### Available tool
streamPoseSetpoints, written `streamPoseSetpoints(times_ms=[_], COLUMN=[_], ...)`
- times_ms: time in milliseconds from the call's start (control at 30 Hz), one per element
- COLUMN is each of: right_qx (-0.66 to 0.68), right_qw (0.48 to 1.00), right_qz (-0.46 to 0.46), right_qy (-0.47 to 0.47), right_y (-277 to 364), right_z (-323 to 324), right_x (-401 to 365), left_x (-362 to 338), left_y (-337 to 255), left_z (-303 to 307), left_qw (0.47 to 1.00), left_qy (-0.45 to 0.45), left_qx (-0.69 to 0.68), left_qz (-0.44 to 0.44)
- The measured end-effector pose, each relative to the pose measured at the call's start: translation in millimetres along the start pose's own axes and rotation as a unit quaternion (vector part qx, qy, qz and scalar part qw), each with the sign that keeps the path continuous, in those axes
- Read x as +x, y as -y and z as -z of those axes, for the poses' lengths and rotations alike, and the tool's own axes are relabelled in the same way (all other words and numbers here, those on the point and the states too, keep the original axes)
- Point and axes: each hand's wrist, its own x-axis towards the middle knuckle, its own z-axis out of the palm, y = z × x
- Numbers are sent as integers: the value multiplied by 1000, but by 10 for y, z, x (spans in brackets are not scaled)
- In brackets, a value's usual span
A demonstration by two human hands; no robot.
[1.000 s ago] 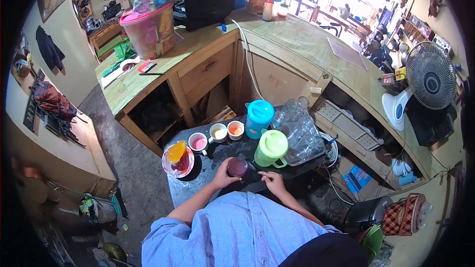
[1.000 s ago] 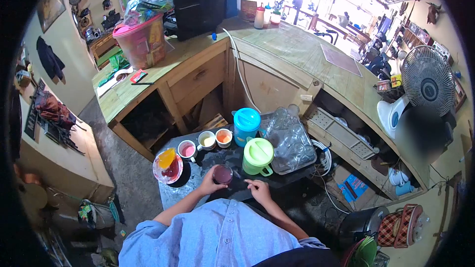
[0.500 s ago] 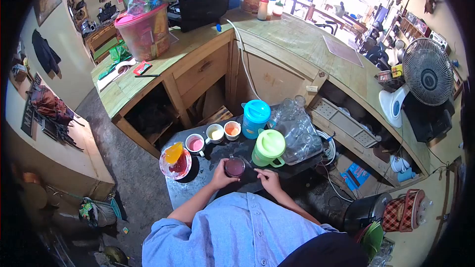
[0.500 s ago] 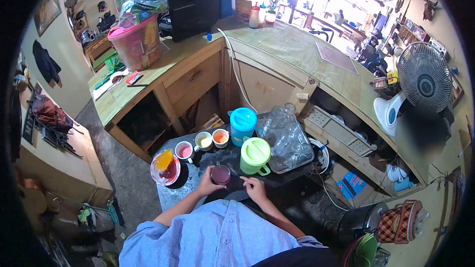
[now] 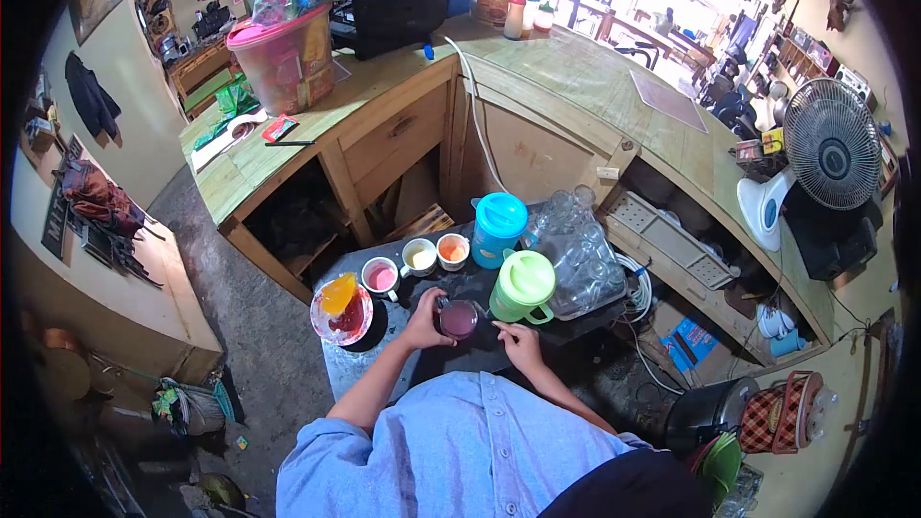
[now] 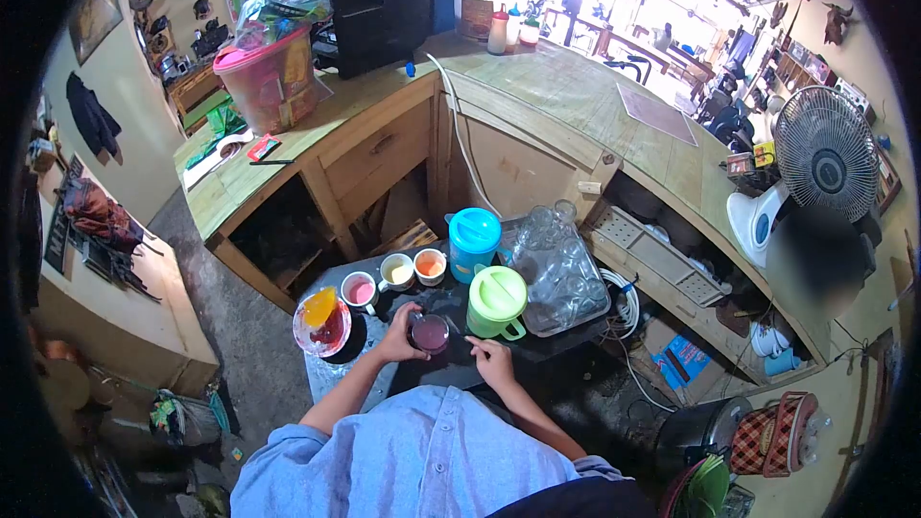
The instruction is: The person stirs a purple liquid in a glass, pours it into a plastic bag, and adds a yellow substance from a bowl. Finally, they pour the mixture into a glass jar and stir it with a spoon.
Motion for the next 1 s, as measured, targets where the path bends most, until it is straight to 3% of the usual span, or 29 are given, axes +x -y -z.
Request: streamPoseSetpoints(times_ms=[67,133,233,333,433,667,733,867,933,967,1000], right_qx=[-3,-9,-16,-14,-19,-17,-23,-27,-26,-25,-15], right_qw=[999,1000,1000,1000,999,1000,999,999,999,999,999], right_qz=[27,22,16,16,12,22,22,18,28,29,21], right_qy=[-17,0,16,6,-33,-15,-22,-36,-34,-34,-23], right_y=[-35,-75,-92,11,42,-17,36,71,9,-13,-34], right_z=[-51,6,20,-26,-102,-21,-51,-86,-48,-40,-30], right_x=[57,-24,-104,-39,75,-73,3,61,-34,-93,-156], left_x=[-23,-74,-159,-189,-229,-294,-282,-303,-321,-351,-381], left_y=[-28,-56,-87,-123,-113,-127,-82,-49,33,66,98], left_z=[-36,-70,-101,-52,-73,-33,7,98,201,247,285], left_qw=[999,992,990,985,982,983,978,981,937,937,873], left_qy=[-22,-46,-77,-59,-64,-51,-9,16,97,96,84], left_qx=[-20,67,31,58,101,79,-3,-64,-255,-254,-388], left_qz=[16,93,116,152,149,157,206,185,219,219,283])
